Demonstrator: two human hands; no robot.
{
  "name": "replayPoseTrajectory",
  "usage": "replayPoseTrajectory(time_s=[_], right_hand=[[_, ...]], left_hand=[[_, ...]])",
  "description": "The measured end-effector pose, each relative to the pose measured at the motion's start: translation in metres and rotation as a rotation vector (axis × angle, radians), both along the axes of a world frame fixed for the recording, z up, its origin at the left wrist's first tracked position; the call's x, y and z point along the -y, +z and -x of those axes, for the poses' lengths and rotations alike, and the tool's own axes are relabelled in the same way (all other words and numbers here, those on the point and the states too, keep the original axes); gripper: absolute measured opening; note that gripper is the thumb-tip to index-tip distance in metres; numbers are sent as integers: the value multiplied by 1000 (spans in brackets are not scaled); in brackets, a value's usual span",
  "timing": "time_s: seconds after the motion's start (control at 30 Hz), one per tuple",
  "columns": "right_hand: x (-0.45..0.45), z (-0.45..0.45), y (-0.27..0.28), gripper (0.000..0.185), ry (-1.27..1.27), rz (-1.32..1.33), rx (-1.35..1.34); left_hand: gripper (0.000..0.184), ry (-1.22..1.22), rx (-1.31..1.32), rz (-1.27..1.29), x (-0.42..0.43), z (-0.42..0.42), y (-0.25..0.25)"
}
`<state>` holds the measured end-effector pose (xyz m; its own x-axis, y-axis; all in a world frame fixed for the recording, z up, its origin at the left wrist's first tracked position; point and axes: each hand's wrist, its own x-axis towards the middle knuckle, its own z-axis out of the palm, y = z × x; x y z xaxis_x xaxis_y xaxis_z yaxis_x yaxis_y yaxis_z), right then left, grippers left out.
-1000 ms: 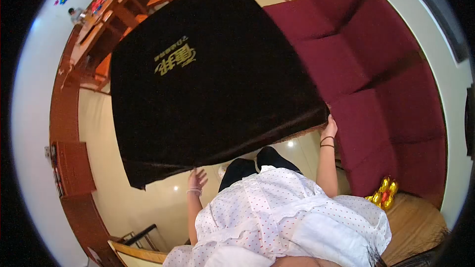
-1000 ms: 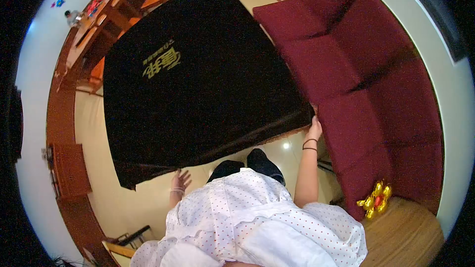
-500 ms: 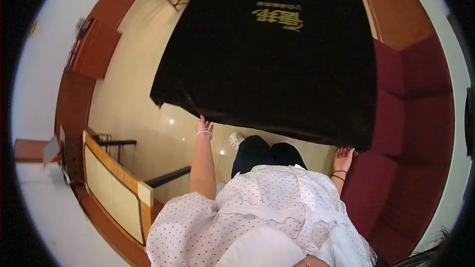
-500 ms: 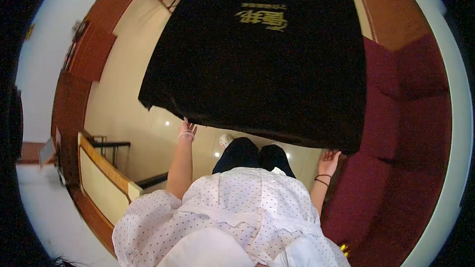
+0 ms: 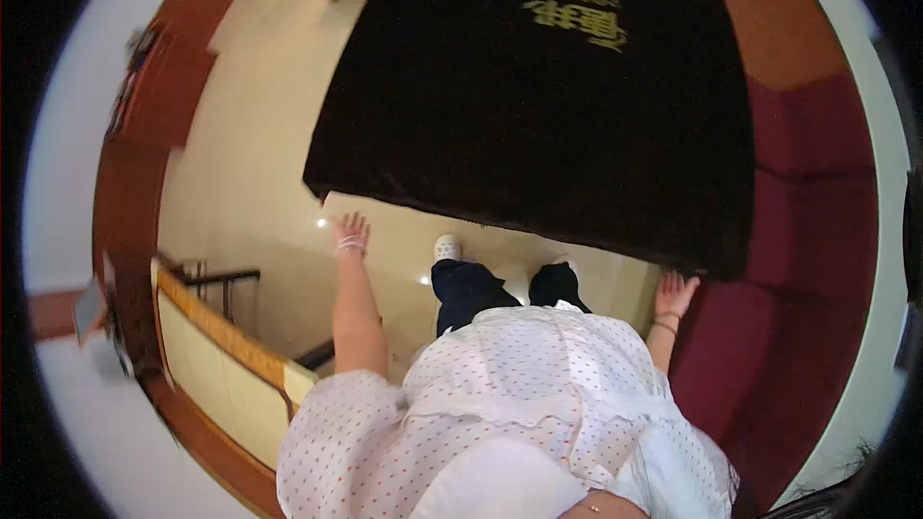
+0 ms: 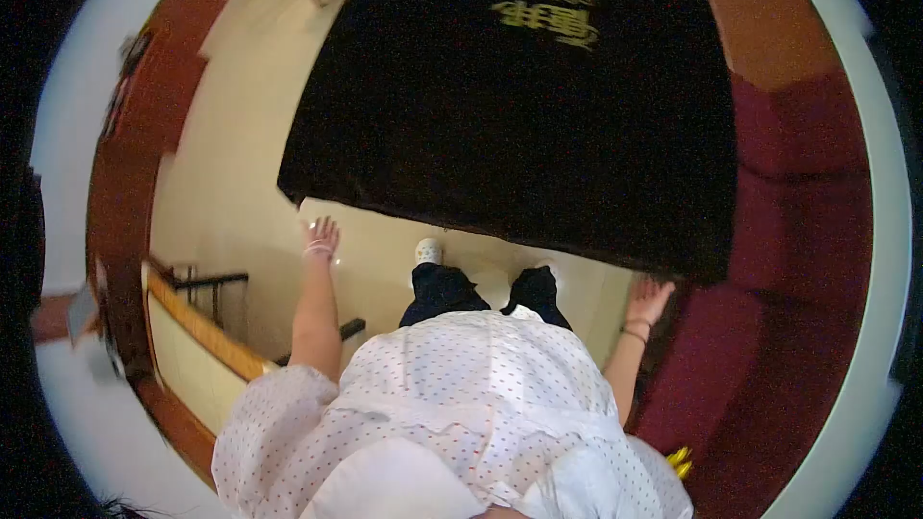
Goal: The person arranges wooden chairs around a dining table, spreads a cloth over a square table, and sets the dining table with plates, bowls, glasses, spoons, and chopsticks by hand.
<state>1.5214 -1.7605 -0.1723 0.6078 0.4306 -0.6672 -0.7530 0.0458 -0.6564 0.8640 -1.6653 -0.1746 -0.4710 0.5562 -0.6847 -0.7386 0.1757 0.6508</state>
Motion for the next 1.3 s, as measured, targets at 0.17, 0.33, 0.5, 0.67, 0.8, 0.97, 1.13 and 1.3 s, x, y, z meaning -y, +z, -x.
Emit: replayPoseTrajectory(time_s=[0.17, 0.33, 0.5, 0.67, 0.8, 0.97, 1.13, 1.3], right_hand=[[-20, 107, -3, 54, 76, -92, -167], [-36, 206, 8, 49, 48, -78, -89], [-49, 250, 5, 37, 201, -69, -103], [-52, 256, -15, 31, 13, 97, -28], [-50, 265, -16, 32, -5, 264, 22], [-59, 244, -49, 33, -22, 327, 137], [-63, 251, -50, 37, -133, 549, 162], [-69, 291, 2, 24, -369, 1175, 861]], left_hand=[[77, 218, 184, -22, -64, 72, 7], [78, 73, 211, -76, -87, 113, -1], [31, 118, 274, 4, -95, 154, -53], [32, 69, 168, 294, -80, 183, -83], [35, -34, 64, 334, -57, 165, -43], [63, -440, -124, 613, -40, 201, -62], [63, -438, -236, 289, -93, 167, -18], [56, -984, 1, 167, -166, 165, -21]])
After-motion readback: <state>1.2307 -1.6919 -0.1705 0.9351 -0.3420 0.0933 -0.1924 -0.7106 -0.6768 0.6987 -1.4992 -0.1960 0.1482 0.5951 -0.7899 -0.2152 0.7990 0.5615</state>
